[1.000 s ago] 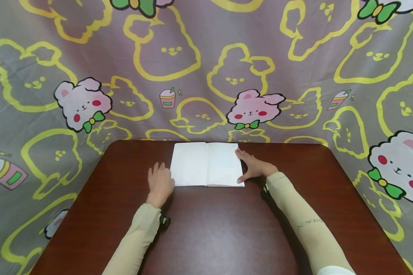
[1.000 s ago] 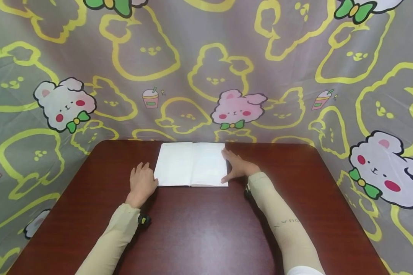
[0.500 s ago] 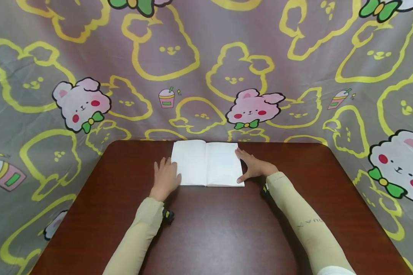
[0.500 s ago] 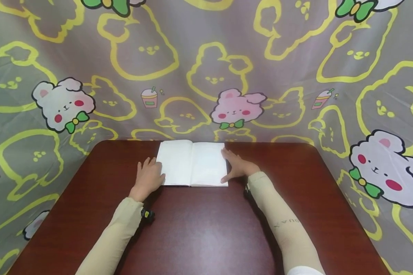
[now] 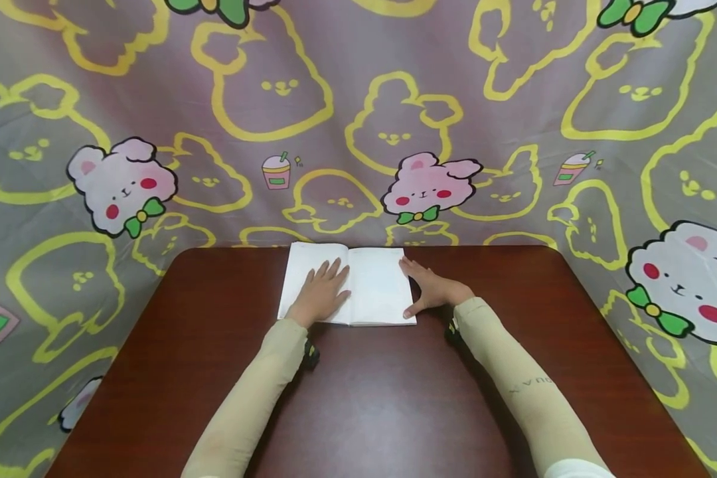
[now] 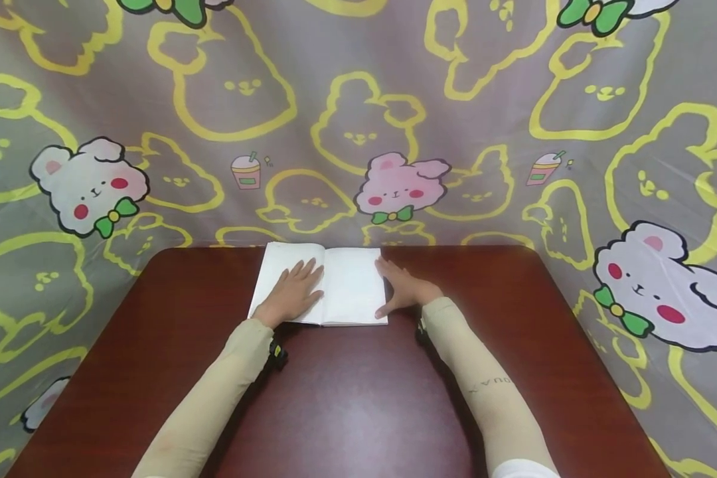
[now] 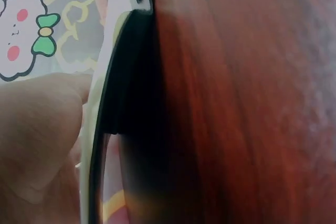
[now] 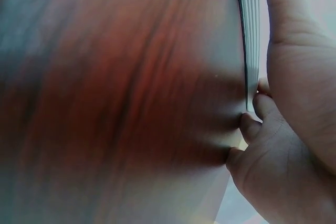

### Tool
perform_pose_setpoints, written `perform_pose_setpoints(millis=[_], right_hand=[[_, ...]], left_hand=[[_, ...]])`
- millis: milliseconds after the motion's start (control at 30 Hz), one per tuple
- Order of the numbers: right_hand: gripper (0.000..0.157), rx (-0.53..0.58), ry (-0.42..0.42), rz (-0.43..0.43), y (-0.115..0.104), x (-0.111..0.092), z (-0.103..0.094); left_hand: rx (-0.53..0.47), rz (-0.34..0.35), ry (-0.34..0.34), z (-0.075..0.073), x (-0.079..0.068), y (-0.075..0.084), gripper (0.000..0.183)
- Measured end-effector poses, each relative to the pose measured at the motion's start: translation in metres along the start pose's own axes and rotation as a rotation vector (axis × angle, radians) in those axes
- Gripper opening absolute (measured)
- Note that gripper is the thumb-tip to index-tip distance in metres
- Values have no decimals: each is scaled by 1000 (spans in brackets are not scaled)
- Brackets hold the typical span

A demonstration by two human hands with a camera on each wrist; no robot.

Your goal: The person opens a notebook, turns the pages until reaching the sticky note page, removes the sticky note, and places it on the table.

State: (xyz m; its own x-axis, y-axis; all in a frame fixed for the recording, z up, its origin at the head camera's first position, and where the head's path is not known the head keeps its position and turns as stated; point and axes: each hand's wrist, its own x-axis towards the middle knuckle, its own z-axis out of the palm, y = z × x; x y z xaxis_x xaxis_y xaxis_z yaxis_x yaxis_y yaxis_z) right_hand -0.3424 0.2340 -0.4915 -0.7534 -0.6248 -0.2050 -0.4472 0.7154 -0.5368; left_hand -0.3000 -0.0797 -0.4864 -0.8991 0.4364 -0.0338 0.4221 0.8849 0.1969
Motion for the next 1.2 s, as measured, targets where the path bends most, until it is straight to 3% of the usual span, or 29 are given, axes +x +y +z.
perform_pose_setpoints(millis=[533, 800, 1200], right_hand=[[134, 6, -10, 3, -4, -3, 0], [133, -12, 5, 11, -4, -1, -3], [135, -38, -15, 17, -1, 3, 0]], left_hand=[[-143, -86, -162, 6, -9, -11, 63], [-175, -72, -133, 1, -8, -11, 64], [-157, -81, -151, 0, -12, -13, 64]])
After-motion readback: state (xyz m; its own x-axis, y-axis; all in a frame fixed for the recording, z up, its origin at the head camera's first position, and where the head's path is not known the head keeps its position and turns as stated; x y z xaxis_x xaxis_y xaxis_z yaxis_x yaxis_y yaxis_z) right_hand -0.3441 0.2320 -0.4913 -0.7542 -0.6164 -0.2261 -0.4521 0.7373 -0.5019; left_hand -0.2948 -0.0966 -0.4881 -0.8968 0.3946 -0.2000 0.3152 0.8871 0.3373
